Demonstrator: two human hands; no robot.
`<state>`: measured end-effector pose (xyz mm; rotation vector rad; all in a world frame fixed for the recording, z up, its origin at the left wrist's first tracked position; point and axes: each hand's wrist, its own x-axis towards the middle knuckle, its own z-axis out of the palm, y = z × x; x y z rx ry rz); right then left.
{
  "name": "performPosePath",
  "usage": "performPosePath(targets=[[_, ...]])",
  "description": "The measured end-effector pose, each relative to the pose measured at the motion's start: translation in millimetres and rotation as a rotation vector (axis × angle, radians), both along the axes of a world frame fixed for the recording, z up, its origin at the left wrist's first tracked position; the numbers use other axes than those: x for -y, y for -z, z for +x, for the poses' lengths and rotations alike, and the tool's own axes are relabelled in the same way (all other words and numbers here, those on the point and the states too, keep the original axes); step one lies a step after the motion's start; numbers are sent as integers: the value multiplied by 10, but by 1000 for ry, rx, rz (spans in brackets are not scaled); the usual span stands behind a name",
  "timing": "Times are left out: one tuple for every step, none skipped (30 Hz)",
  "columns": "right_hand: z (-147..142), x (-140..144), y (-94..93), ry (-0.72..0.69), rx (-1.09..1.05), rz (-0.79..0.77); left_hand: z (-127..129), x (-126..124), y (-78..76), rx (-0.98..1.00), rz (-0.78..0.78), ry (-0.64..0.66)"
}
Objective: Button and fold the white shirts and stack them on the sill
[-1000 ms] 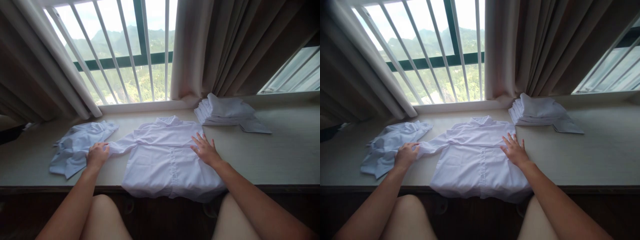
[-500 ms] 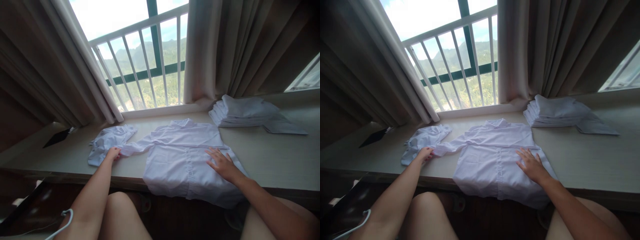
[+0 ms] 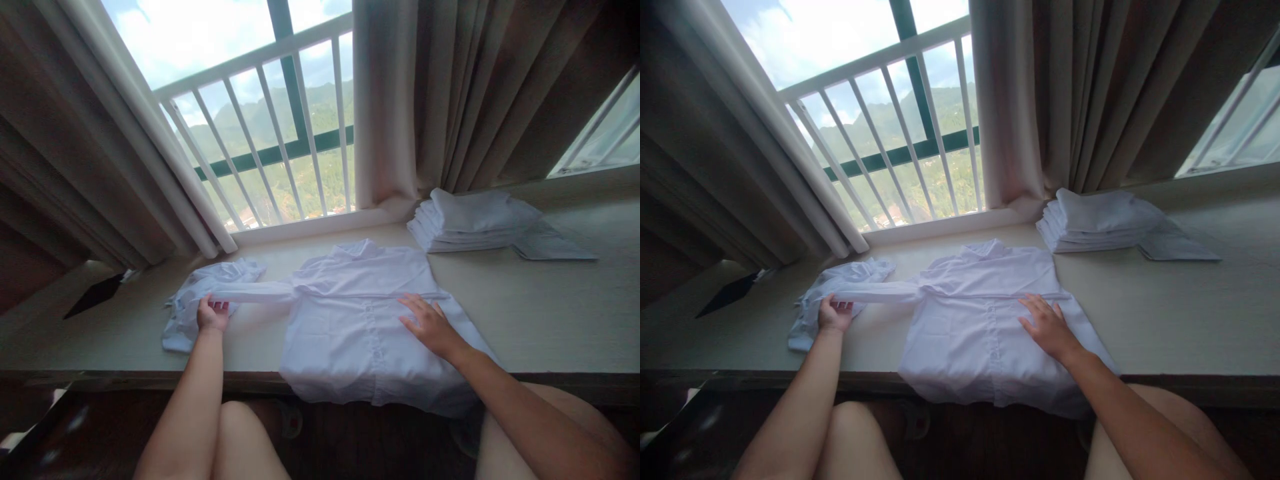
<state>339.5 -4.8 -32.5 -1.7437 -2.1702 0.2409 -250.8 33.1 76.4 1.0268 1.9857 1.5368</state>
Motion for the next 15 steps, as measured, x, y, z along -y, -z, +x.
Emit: performPosePath(targets=[[10,-39,23,9,24,2,-32,27,-4,16,28,-4],[18,-77,53,21,53,0,-68,62,-2,30,49,-7],[23,-111,89,34,84,-7,-105,103,6,40,62,-7],[25,-140,129,47,116,-20,-143,144,17,51,73,-15],[25,-163,170,59,144,-35,-181,184,30,66,84,-31],[24,-181,209,71,168,-52,-220,219,41,82,95,-50],[23,-194,243,80,187,-71,-261,248,47,97,105,-71],[23,-204,270,85,199,-88,-306,272,47,116,119,-86],[24,-211,290,88,206,-103,-356,291,39,139,134,-96],[27,-218,302,91,209,-116,-412,306,25,160,149,-100],[31,-224,308,91,211,-128,-475,319,5,176,162,-101],[34,-229,310,90,212,-136,-543,330,-20,192,177,-106],[36,-234,308,88,215,-142,-616,341,-47,208,190,-116],[37,-237,305,87,217,-148,-691,353,-74,214,191,-130],[36,-240,300,86,220,-154,-765,366,-101,208,179,-147]])
